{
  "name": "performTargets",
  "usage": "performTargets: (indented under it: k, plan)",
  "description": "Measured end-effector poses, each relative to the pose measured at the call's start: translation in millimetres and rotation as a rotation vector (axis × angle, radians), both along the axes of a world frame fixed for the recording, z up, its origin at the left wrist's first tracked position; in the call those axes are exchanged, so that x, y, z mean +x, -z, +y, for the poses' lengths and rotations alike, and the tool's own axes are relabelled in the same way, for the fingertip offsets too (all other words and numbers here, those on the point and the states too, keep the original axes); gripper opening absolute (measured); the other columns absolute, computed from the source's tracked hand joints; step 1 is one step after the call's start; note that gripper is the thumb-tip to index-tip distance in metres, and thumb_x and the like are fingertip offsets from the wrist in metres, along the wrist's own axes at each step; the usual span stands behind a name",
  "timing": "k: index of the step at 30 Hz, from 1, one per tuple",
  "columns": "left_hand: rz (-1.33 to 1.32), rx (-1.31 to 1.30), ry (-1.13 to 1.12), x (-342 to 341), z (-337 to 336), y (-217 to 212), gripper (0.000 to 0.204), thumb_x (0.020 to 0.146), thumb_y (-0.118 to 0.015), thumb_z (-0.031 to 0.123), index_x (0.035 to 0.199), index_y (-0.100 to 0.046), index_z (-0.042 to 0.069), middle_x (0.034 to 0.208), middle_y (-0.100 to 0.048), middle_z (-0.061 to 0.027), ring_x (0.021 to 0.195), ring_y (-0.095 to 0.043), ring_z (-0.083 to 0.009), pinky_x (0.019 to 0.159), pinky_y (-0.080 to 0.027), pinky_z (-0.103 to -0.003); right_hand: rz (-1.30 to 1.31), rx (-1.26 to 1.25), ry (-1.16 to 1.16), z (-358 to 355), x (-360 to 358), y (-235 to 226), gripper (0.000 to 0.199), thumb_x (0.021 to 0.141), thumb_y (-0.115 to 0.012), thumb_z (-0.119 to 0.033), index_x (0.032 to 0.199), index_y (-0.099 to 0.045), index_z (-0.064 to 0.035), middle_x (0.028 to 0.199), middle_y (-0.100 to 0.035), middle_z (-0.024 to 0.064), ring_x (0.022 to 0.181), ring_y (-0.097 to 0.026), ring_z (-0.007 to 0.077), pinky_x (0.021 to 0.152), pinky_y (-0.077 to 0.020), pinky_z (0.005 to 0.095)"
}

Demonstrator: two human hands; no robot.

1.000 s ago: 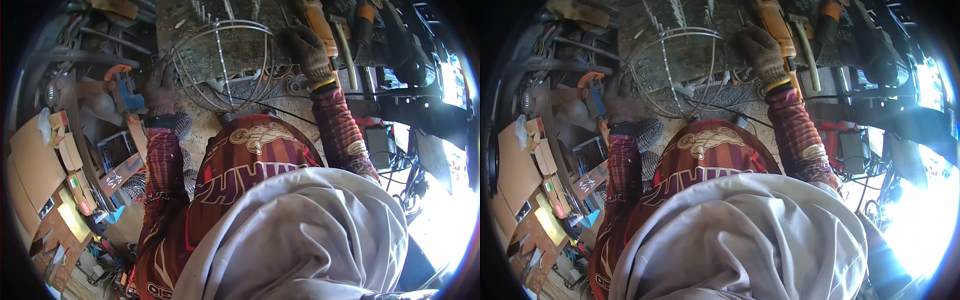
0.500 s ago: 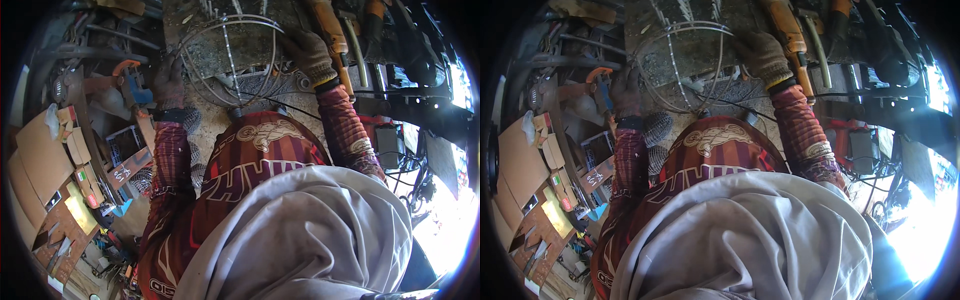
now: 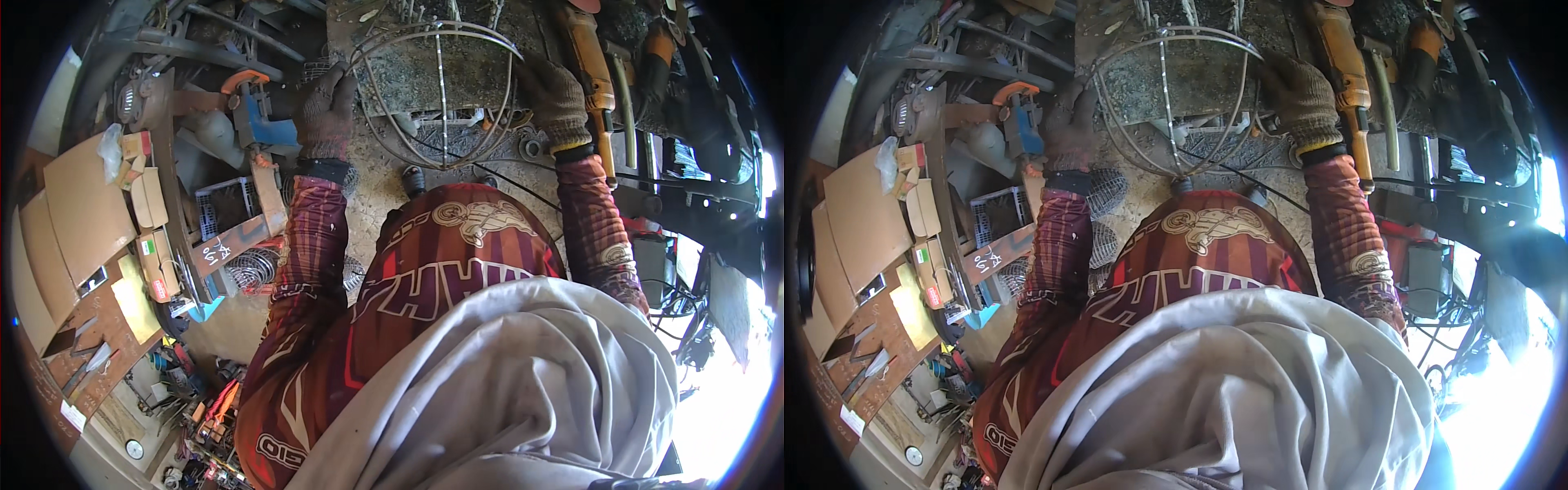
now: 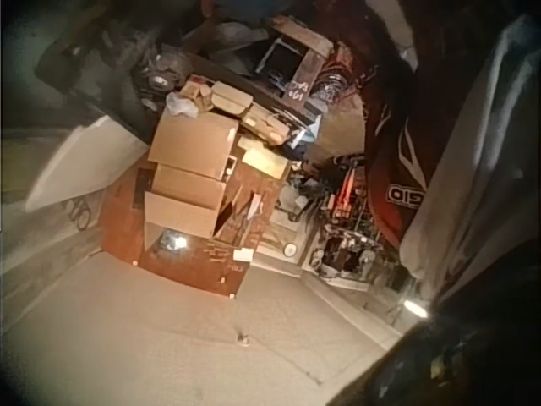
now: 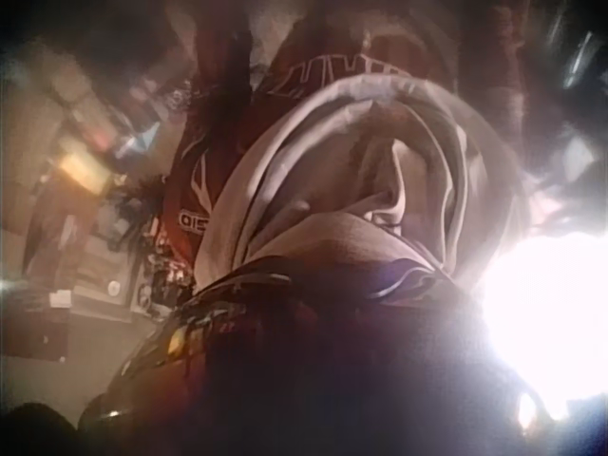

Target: The person holds a wire frame on a metal workbench and uses a welding tool to join the metal pieces together.

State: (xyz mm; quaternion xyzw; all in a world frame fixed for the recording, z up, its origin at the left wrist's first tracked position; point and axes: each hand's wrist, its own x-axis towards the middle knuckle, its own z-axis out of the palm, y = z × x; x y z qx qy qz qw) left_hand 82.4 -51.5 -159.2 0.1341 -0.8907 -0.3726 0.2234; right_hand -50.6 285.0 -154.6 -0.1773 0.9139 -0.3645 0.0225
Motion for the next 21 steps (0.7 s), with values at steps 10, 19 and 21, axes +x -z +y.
performTargets:
  k: [10, 19, 21]
  plan:
    - [0.079, -0.114, -0.059, -4, -17, 34, 0.026, 0.095, -0.071, 0.015, 0.117, -0.074, 0.003, 0.114, -0.074, -0.0087, 0.105, -0.066, -0.0167, 0.094, -0.049, -0.031, -0.084, -0.505, -0.011, 24, -8, 10, 0.04, 0.097, -0.067, -0.019, 0.133, -0.061, -0.001, 0.117, -0.071, 0.0103, 0.108, -0.068, 0.0185, 0.09, -0.0557, 0.0301]
    - [0.2, 0.269, 0.044, -6, -29, 52, 0.024, 0.096, -0.068, 0.01, 0.118, -0.072, 0.002, 0.116, -0.073, -0.0089, 0.105, -0.065, -0.0165, 0.094, -0.05, -0.033, -0.127, -0.741, 0.078, 23, -1, -9, 0.034, 0.098, -0.066, -0.027, 0.126, -0.066, -0.007, 0.108, -0.073, 0.0044, 0.097, -0.07, 0.0147, 0.081, -0.0555, 0.0281]
    - [0.181, 0.209, 0.05, -6, -23, 47, 0.024, 0.096, -0.068, 0.012, 0.118, -0.072, 0.002, 0.116, -0.073, -0.01, 0.106, -0.066, -0.0178, 0.095, -0.05, -0.034, 0.055, -0.505, 0.006, 25, -1, 1, 0.033, 0.097, -0.066, -0.027, 0.122, -0.068, -0.0066, 0.107, -0.073, 0.0088, 0.096, -0.072, 0.0208, 0.081, -0.0558, 0.0329]
